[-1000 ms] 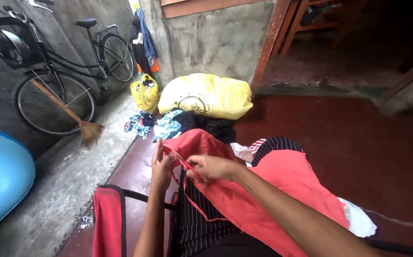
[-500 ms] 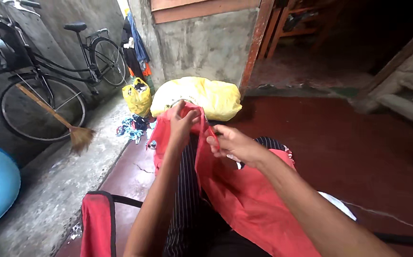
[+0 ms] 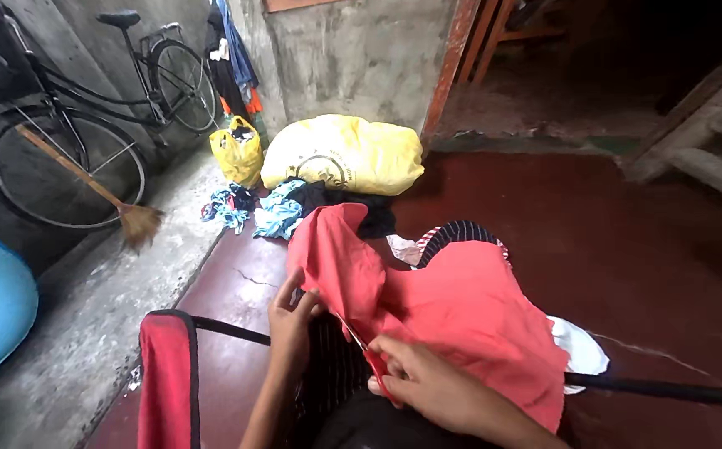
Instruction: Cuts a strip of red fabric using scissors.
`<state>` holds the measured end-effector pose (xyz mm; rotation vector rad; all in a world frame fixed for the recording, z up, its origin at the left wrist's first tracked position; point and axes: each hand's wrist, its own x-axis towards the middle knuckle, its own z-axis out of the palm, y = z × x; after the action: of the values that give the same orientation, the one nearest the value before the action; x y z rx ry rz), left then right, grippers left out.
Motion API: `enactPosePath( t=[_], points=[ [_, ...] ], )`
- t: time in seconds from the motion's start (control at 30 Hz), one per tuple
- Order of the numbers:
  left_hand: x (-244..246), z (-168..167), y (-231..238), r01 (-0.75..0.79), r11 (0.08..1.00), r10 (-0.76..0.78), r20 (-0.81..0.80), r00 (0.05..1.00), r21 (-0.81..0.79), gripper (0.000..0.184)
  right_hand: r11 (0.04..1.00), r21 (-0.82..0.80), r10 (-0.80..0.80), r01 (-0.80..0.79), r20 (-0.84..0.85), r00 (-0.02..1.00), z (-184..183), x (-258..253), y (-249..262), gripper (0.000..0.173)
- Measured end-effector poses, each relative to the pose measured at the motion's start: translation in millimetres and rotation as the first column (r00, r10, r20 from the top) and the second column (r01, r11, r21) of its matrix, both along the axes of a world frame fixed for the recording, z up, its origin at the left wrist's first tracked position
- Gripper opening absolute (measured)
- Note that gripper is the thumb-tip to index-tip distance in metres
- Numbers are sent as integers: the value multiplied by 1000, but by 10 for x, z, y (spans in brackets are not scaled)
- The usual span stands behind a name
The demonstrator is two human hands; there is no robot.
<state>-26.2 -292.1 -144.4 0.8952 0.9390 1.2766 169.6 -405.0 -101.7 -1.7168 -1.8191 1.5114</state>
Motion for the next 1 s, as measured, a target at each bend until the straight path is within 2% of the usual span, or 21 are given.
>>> enactPosePath(
  t=[0.17, 0.27, 0.37, 0.43, 0.5, 0.63, 0.73, 0.83, 1.0],
  points=[
    [40, -119, -47, -136, 988, 136, -1, 991, 71, 58, 1000, 8, -17, 18, -53, 998, -51, 33, 25, 44],
    [57, -72, -97, -146, 989, 145, 86, 986, 16, 42, 1000, -7, -17, 16, -174, 985, -74, 83, 73, 43],
    [15, -11, -75, -12, 978, 82, 335, 938, -208, 26, 998, -57, -11, -3, -250, 968, -70, 134, 127, 41],
    [-4, 0, -52, 71, 964, 62, 474, 878, -258, 25, 996, -83, 6, -32, -296, 955, -65, 174, 185, 38],
    [-14, 8, -44, 99, 962, 49, 519, 853, -253, 24, 993, -101, 18, -55, -333, 943, -58, 197, 241, 36],
    [-37, 9, -58, 52, 980, 38, 432, 901, -194, 29, 988, -125, 32, -92, -415, 909, -73, 233, 321, 33],
    [-54, 42, -117, 44, 999, -42, 218, 975, -6, 52, 987, -126, 33, -96, -428, 903, -61, 235, 357, 30],
    [-26, 53, -164, 63, 985, -68, 28, 997, 158, 76, 987, -116, 53, -112, -421, 905, -35, 235, 388, 30],
    [-4, 72, -181, 63, 985, -63, -6, 998, 160, 90, 984, -103, 97, -147, -383, 918, -18, 227, 434, 31]
  ],
)
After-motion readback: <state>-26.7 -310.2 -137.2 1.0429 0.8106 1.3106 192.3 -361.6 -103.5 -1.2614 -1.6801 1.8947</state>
